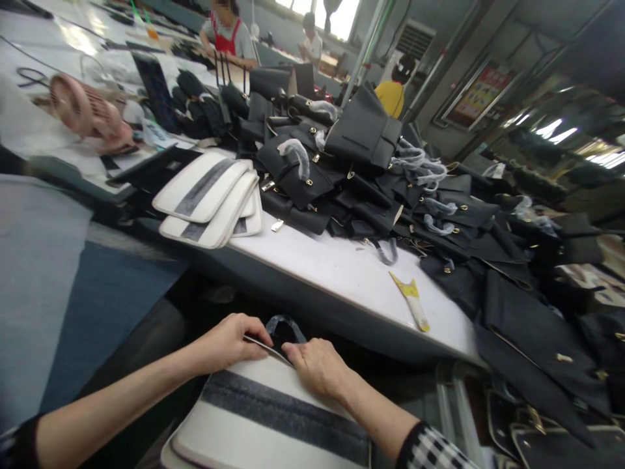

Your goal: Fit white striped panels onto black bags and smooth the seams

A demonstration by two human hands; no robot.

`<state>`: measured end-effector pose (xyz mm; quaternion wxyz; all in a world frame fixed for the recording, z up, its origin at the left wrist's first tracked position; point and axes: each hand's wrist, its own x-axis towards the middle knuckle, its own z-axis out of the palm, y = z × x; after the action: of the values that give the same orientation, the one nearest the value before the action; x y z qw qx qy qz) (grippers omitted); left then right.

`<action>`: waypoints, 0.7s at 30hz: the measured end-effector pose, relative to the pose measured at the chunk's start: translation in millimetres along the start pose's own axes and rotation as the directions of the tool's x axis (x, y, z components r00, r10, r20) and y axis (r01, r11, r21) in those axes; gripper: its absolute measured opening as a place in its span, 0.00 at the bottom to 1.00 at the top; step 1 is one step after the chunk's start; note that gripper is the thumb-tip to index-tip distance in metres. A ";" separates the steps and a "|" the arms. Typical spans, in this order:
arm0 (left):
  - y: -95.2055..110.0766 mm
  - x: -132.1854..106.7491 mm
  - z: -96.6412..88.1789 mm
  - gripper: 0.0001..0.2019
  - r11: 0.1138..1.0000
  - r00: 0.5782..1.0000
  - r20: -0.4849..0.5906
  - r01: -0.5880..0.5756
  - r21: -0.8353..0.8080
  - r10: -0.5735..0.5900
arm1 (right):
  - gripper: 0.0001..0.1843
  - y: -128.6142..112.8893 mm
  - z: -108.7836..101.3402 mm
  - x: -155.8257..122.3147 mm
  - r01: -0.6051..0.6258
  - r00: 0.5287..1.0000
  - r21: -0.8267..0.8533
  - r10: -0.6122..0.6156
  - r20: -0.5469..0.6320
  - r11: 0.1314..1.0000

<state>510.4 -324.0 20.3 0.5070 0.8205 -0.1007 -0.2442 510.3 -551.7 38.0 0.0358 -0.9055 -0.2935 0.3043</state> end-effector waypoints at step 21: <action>-23.8 -29.8 -11.7 0.18 0.943 0.998 -0.047 0.012 -0.333 -0.029 | 0.33 -29.8 -9.5 21.9 0.053 0.998 0.188 -0.057 0.013 0.981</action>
<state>488.7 -291.5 12.5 0.6382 0.7300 -0.0367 -0.2420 514.6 -513.9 41.4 0.1265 -0.8869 -0.2889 0.3375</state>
